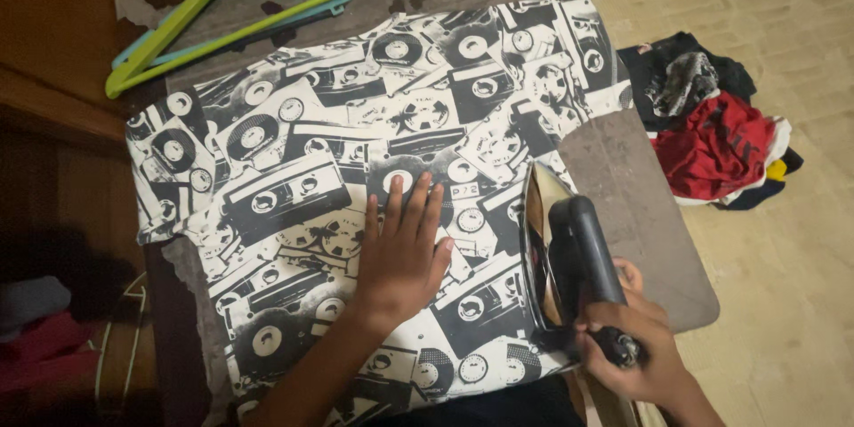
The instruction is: The person irons a patterned t-shirt on an ironing board. They smooth the fabric with one hand while moving the iron with the other, then flip the shirt to iron the other side.
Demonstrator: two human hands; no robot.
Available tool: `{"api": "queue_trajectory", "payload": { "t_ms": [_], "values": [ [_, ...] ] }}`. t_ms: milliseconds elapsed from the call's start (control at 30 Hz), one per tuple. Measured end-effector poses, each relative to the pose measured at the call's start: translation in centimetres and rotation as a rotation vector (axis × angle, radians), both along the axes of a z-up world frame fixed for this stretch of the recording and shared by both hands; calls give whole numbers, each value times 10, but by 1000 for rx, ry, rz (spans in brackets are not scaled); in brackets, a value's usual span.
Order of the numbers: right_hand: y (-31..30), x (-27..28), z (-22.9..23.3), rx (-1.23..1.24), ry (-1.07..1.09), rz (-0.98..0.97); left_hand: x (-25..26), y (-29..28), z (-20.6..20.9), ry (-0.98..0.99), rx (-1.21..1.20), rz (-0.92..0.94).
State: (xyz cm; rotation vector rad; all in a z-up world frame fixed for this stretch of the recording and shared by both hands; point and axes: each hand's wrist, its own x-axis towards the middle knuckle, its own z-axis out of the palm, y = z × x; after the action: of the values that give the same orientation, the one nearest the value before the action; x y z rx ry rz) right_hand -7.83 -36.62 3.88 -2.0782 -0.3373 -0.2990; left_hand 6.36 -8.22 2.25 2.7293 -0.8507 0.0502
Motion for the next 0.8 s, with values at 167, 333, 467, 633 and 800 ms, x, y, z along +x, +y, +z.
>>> {"api": "queue_trajectory", "payload": {
  "t_ms": [167,333,467,633,800],
  "values": [
    [2,8,11,-11,-41,78,4,-2,5,14,-26,-21],
    [5,44,10,-17,-102,110,24,-14,4,-41,-118,-70],
    [4,72,2,20,-58,64,44,-27,-1,-111,-203,-127],
    [0,86,-3,31,-52,18,66,-46,-9,-35,-142,-120],
    [-2,70,3,21,-33,60,81,-60,-12,89,-35,-95]
  ]
}}
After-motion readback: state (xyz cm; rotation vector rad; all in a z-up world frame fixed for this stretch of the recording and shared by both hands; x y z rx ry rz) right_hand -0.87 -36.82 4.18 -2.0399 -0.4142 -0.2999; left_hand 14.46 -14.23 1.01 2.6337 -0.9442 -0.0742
